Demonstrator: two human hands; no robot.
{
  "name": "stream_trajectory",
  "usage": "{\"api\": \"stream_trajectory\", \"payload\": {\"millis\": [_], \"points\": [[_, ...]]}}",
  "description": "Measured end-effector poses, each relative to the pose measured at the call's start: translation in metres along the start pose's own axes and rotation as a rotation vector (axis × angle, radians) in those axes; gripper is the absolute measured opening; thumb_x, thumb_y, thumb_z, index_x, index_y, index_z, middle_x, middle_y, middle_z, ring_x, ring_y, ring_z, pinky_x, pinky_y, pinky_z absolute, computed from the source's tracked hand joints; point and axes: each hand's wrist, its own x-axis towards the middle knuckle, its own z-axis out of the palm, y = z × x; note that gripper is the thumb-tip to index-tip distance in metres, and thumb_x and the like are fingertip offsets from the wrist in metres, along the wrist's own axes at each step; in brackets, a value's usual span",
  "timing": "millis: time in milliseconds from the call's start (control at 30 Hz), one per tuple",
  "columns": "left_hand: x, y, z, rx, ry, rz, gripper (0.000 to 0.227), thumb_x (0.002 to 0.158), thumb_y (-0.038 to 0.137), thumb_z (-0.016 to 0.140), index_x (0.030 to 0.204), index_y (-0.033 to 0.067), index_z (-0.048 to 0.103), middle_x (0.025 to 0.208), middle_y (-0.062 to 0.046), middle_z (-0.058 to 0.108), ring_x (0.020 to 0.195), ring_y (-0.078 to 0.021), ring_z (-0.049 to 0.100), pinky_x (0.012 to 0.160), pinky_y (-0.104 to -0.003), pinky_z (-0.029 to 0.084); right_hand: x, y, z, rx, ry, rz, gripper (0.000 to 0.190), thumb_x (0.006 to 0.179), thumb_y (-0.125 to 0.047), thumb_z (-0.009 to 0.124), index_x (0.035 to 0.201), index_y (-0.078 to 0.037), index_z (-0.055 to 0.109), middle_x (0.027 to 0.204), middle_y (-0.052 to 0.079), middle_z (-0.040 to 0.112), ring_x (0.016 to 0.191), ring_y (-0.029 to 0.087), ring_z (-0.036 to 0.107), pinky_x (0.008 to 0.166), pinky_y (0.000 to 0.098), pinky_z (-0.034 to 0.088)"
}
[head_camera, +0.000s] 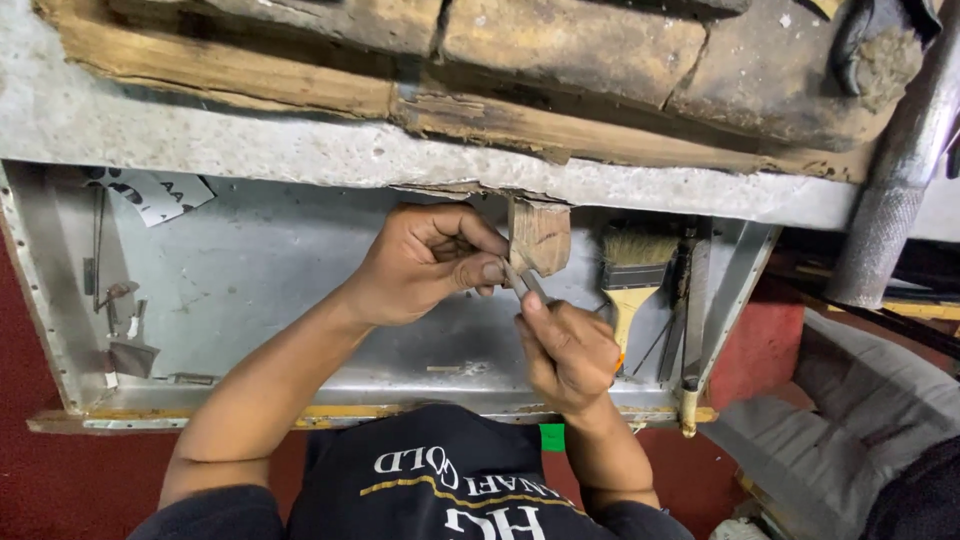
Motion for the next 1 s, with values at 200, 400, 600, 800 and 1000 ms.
{"api": "stream_trajectory", "payload": {"millis": [200,400,600,800,1000], "points": [[0.0,0.006,0.001,0.029,0.002,-0.002,0.011,0.093,0.002,0.076,0.095,-0.0082,0.072,0.075,-0.015,0.071,0.068,-0.0121,0.071,0.063,-0.027,0.062,-0.012,0.0,-0.006,-0.004,-0.005,0.024,0.026,0.085,0.012,0.072,0.109,0.008,0.081,0.051,0.014,0.05,0.031,0.029,0.043,0.036,0.0391,0.038],[0.001,0.008,0.0,0.067,-0.014,0.004,0.011,0.094,0.004,0.075,0.096,-0.007,0.072,0.077,-0.014,0.072,0.07,-0.0116,0.071,0.065,-0.027,0.061,0.015,-0.009,-0.002,-0.063,-0.029,0.005,0.026,0.085,0.015,0.071,0.107,0.008,0.081,0.051,0.013,0.049,0.032,0.029,0.043,0.037,0.0379,0.04],[0.001,0.013,0.0,0.091,-0.009,-0.002,0.012,0.093,0.005,0.076,0.096,-0.0067,0.073,0.077,-0.014,0.073,0.069,-0.0111,0.071,0.065,-0.027,0.062,-0.01,-0.009,-0.006,-0.105,-0.022,0.007,0.024,0.086,0.014,0.07,0.107,0.008,0.08,0.05,0.014,0.046,0.033,0.031,0.043,0.037,0.0377,0.039],[0.002,0.014,0.002,0.103,-0.01,0.001,0.01,0.093,0.004,0.076,0.096,-0.0054,0.074,0.079,-0.013,0.073,0.07,-0.0107,0.07,0.066,-0.026,0.062,0.029,-0.016,-0.006,-0.087,-0.055,0.025,0.026,0.085,0.017,0.07,0.107,0.007,0.082,0.051,0.011,0.046,0.033,0.029,0.04,0.038,0.0337,0.04],[0.001,0.012,-0.002,0.121,-0.008,0.003,0.011,0.093,0.002,0.077,0.095,-0.0076,0.073,0.079,-0.016,0.073,0.069,-0.0121,0.07,0.063,-0.028,0.062,-0.017,-0.008,-0.008,-0.078,-0.013,0.029,0.026,0.086,0.014,0.07,0.109,0.008,0.081,0.05,0.014,0.048,0.032,0.03,0.044,0.037,0.0385,0.04]]}}
